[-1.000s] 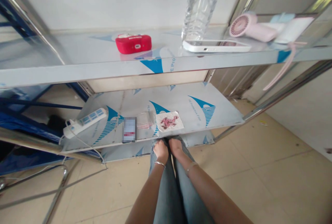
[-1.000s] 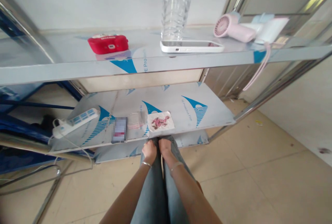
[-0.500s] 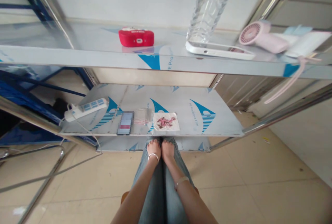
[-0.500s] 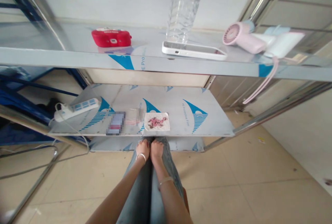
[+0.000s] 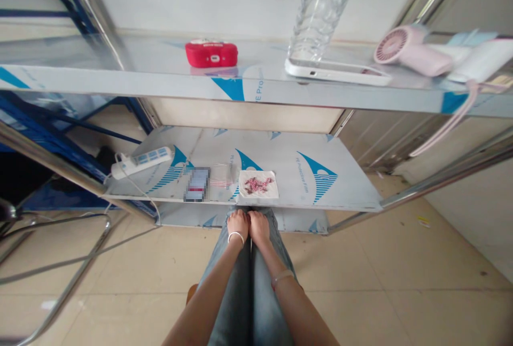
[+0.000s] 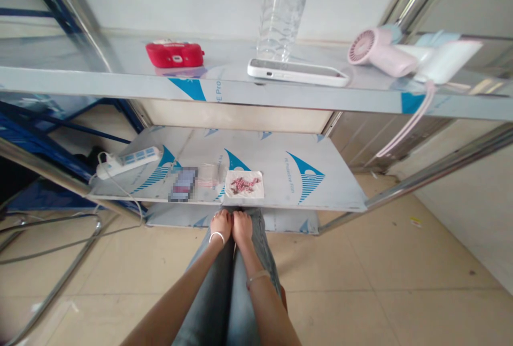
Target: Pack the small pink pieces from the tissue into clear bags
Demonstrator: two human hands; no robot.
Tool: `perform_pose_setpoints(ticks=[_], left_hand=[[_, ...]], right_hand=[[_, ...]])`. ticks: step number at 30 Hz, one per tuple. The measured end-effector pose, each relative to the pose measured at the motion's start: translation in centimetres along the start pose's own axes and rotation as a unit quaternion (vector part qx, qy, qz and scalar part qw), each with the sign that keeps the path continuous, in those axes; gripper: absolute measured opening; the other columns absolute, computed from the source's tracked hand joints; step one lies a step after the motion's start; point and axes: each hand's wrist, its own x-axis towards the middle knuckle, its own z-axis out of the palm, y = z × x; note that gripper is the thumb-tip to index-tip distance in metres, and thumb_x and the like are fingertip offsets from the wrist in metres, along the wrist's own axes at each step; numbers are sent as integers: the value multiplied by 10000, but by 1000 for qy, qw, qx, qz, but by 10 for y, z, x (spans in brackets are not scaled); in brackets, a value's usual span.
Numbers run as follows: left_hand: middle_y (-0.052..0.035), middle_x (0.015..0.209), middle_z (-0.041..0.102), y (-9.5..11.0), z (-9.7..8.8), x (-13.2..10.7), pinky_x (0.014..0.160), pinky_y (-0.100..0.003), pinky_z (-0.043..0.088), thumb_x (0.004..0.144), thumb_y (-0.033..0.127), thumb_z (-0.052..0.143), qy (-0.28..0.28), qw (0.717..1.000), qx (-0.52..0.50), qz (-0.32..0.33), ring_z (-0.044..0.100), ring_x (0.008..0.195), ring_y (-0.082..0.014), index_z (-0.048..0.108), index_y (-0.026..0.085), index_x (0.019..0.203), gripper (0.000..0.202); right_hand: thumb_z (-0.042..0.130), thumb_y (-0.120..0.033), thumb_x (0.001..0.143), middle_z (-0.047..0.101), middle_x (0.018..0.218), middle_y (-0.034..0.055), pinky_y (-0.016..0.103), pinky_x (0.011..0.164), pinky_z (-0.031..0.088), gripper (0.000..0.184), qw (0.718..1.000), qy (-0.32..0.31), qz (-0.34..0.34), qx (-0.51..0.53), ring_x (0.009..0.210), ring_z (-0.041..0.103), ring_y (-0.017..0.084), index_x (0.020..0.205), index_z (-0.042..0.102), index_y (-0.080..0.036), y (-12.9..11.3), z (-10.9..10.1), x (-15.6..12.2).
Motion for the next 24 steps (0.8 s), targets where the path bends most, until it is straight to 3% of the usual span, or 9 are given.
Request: perform_pose_setpoints(ticks=[8, 16, 24], left_hand=[[-144, 1050, 640, -1, 7, -1, 850, -327, 414, 893, 192, 370, 41, 999, -2, -7, 600, 1012, -236, 521, 105, 1097, 268], [-145, 1060, 640, -6, 11, 2, 854, -328, 425, 885, 187, 394, 75, 997, -35, -7, 602, 1007, -235, 522, 106, 1114, 275], [-100, 976, 635, -15, 8, 2, 874, -312, 437, 863, 120, 392, 174, 973, -118, 93, 575, 972, -205, 595, 152, 984, 238]], right_hand=[[420, -196, 912, 681, 923, 63, 204, 733, 394, 244, 993, 69, 75, 66, 851, 619, 144, 967, 654, -163, 8, -3, 0], [434, -187, 899, 685, 883, 65, 197, 704, 378, 230, 993, 74, 73, 55, 791, 618, 140, 923, 661, -160, 11, -1, 0], [459, -209, 883, 698, 834, 45, 210, 663, 375, 207, 987, 104, 76, 92, 757, 635, 153, 879, 664, -175, 15, 4, 1]])
